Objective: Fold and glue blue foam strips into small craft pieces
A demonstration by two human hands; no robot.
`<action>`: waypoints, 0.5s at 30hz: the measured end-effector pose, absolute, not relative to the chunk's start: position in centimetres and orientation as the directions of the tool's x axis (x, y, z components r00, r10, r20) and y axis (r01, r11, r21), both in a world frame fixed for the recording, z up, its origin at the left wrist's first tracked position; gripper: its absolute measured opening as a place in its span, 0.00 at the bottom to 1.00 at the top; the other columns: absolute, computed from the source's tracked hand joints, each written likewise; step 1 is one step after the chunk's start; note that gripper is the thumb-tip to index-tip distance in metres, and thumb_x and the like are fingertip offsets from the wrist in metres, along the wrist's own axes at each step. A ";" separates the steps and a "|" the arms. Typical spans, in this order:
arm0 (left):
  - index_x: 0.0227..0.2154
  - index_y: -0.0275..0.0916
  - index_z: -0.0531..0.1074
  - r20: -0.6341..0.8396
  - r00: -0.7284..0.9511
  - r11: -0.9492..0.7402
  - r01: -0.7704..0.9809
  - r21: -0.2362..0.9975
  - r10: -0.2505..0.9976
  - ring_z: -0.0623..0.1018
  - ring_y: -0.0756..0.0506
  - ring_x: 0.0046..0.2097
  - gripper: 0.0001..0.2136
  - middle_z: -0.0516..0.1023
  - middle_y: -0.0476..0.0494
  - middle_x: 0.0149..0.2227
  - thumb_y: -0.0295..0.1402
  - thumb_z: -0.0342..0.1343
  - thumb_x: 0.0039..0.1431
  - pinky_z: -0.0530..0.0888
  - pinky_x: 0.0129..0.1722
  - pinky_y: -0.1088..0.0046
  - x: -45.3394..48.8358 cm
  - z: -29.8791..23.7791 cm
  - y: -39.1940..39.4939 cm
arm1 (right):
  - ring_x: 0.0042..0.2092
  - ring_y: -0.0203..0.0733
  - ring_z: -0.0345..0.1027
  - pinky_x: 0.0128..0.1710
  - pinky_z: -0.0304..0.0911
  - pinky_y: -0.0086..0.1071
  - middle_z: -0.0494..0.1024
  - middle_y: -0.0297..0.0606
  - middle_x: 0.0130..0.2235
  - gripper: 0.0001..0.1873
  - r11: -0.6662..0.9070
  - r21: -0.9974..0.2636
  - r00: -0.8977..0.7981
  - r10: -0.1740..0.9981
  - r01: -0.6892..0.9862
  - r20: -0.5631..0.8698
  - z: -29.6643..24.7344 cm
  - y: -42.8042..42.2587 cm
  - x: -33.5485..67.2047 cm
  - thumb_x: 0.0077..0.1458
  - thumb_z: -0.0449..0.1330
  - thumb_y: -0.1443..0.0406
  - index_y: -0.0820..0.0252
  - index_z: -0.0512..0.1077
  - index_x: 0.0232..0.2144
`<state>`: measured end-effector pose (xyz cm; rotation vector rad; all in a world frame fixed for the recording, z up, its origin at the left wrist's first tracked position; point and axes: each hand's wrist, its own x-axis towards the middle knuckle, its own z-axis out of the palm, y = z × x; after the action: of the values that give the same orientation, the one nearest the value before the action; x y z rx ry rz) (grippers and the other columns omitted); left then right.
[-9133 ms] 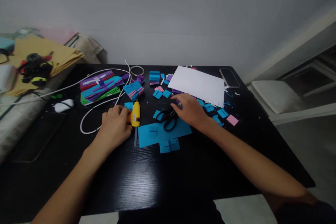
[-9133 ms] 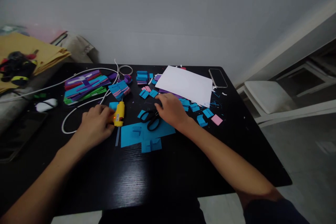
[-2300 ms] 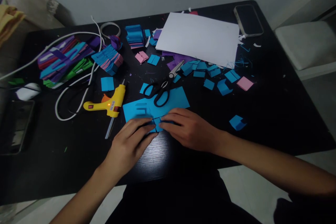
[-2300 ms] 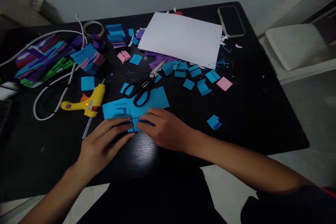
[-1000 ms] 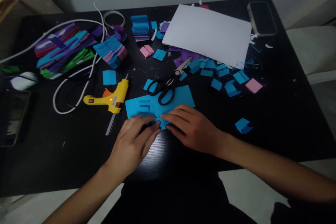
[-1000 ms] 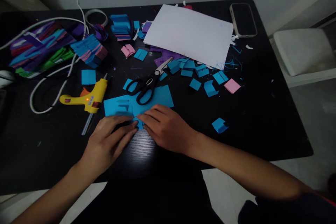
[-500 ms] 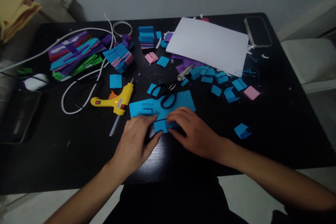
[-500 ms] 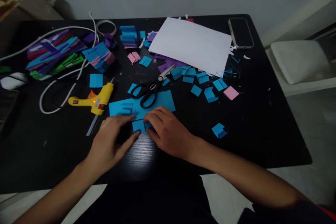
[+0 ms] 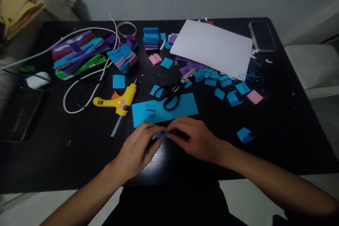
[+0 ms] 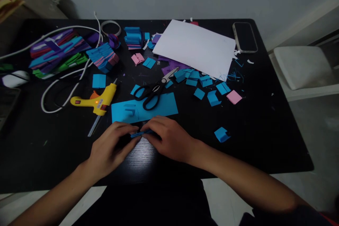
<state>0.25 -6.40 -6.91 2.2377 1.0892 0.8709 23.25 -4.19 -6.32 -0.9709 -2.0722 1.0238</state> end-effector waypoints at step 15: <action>0.42 0.37 0.76 0.286 0.453 -0.474 0.382 0.793 0.844 0.82 0.49 0.39 0.06 0.81 0.46 0.37 0.24 0.63 0.64 0.80 0.39 0.77 0.3 -6.2 -5.9 | 0.40 0.42 0.79 0.44 0.74 0.36 0.85 0.42 0.37 0.04 0.489 -0.844 -0.478 0.808 0.220 0.344 -5.9 -4.3 23.1 0.63 0.66 0.68 0.65 0.79 0.39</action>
<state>0.29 -5.87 -6.19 2.0503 1.0207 0.9086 23.06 -4.33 -5.92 -0.8484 -1.9629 0.9665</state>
